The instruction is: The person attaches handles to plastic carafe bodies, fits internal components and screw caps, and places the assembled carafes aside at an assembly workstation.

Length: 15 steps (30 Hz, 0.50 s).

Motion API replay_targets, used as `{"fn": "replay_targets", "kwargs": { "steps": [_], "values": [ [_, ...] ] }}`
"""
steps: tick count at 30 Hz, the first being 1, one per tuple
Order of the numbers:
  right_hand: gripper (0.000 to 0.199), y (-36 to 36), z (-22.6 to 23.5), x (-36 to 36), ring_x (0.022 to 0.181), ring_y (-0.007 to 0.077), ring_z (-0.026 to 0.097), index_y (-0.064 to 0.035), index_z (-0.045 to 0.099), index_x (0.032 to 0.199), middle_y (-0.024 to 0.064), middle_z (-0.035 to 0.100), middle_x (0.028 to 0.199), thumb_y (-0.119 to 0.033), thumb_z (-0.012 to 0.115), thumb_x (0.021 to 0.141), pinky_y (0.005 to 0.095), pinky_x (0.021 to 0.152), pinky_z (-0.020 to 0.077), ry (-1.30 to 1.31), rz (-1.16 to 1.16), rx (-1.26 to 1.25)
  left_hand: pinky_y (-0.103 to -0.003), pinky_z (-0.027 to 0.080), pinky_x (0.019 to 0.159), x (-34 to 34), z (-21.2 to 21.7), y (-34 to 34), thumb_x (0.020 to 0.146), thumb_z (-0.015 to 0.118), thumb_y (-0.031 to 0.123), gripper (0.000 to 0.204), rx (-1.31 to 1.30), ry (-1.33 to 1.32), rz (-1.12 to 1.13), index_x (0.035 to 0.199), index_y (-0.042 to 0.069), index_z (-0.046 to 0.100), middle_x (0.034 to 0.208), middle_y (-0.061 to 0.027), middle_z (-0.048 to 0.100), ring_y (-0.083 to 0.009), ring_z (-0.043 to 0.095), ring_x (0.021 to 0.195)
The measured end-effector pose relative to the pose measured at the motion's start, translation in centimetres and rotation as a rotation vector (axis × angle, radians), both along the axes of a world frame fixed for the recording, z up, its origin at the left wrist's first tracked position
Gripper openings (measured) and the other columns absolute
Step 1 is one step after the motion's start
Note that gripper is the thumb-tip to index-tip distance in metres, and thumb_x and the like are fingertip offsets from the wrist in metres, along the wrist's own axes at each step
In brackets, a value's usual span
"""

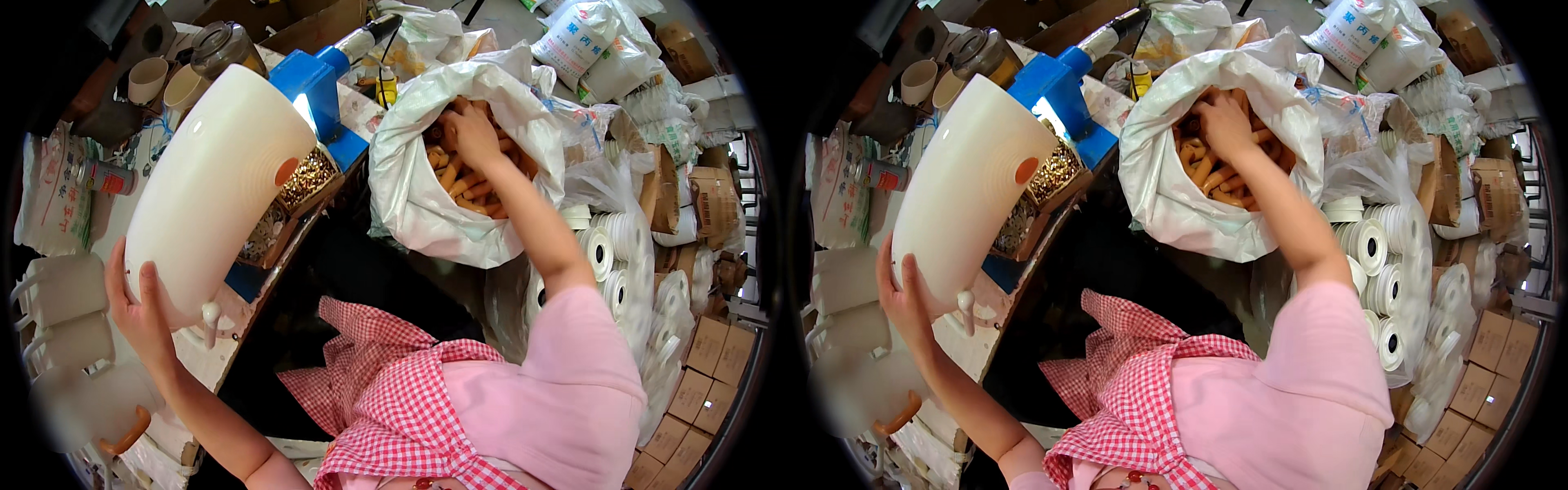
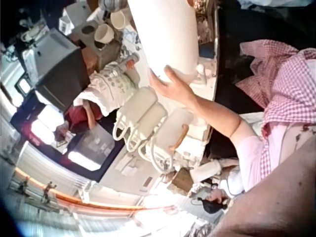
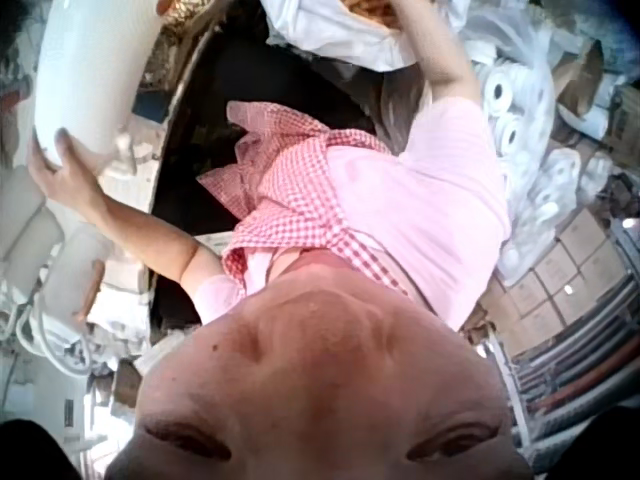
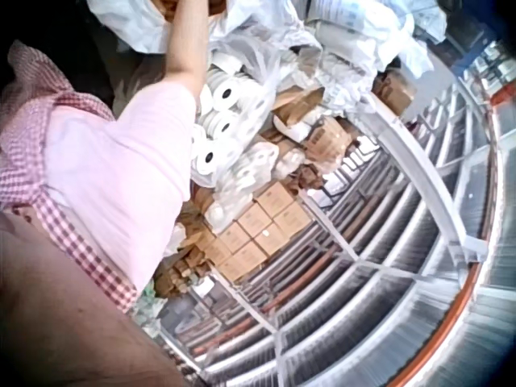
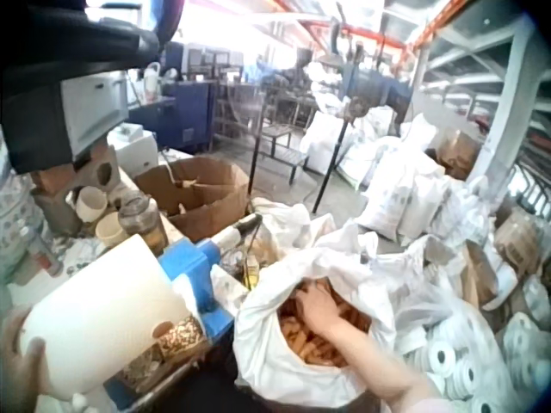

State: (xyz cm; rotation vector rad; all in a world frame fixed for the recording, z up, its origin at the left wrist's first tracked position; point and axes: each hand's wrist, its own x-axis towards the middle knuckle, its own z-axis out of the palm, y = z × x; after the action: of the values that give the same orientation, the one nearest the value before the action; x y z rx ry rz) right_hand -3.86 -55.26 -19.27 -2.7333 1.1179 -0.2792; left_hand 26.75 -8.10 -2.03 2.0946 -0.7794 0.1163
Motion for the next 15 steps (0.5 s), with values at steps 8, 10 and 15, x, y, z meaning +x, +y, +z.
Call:
{"fn": "replay_targets", "kwargs": {
  "steps": [8, 10, 15],
  "values": [
    [0.040, -3.0, 1.7, -1.2, 0.118, 0.0339, 0.057, -0.0163, 0.068, 0.119, 0.0097, 0.059, 0.127, -0.008, 0.060, 0.080, 0.0429, 0.099, 0.0475, 0.132, 0.473, -0.290, -0.036, 0.037, 0.113, -0.8, 0.3, -1.2, 0.097, 0.068, 0.020, 0.043, 0.056, 0.011, 0.071, 0.135, 0.004, 0.061, 0.138, -0.0106, 0.060, -0.0237, 0.053, 0.131],
    [0.026, -0.5, 5.2, -1.2, 0.106, 0.0371, 0.060, -0.0083, 0.064, 0.103, 0.0132, 0.064, 0.108, -0.001, 0.057, 0.078, 0.0423, 0.089, 0.0493, -0.049, 0.482, -0.131, -0.036, 0.036, 0.114, 0.0, -0.2, -0.3, 0.097, 0.068, 0.021, 0.043, 0.003, -0.002, 0.037, 0.136, 0.005, 0.061, 0.138, -0.0103, 0.060, -0.0233, 0.052, 0.131],
    [0.022, 3.5, 10.6, -2.4, 0.090, 0.0390, 0.061, -0.0047, 0.059, 0.095, 0.0147, 0.063, 0.095, 0.005, 0.056, 0.075, 0.0435, 0.079, 0.0498, -0.281, 0.383, -0.038, -0.037, 0.035, 0.115, -0.1, -0.1, -0.7, 0.096, 0.069, 0.024, 0.044, -0.034, 0.015, 0.025, 0.136, 0.006, 0.061, 0.138, -0.0100, 0.059, -0.0228, 0.051, 0.133]
  ]
}}
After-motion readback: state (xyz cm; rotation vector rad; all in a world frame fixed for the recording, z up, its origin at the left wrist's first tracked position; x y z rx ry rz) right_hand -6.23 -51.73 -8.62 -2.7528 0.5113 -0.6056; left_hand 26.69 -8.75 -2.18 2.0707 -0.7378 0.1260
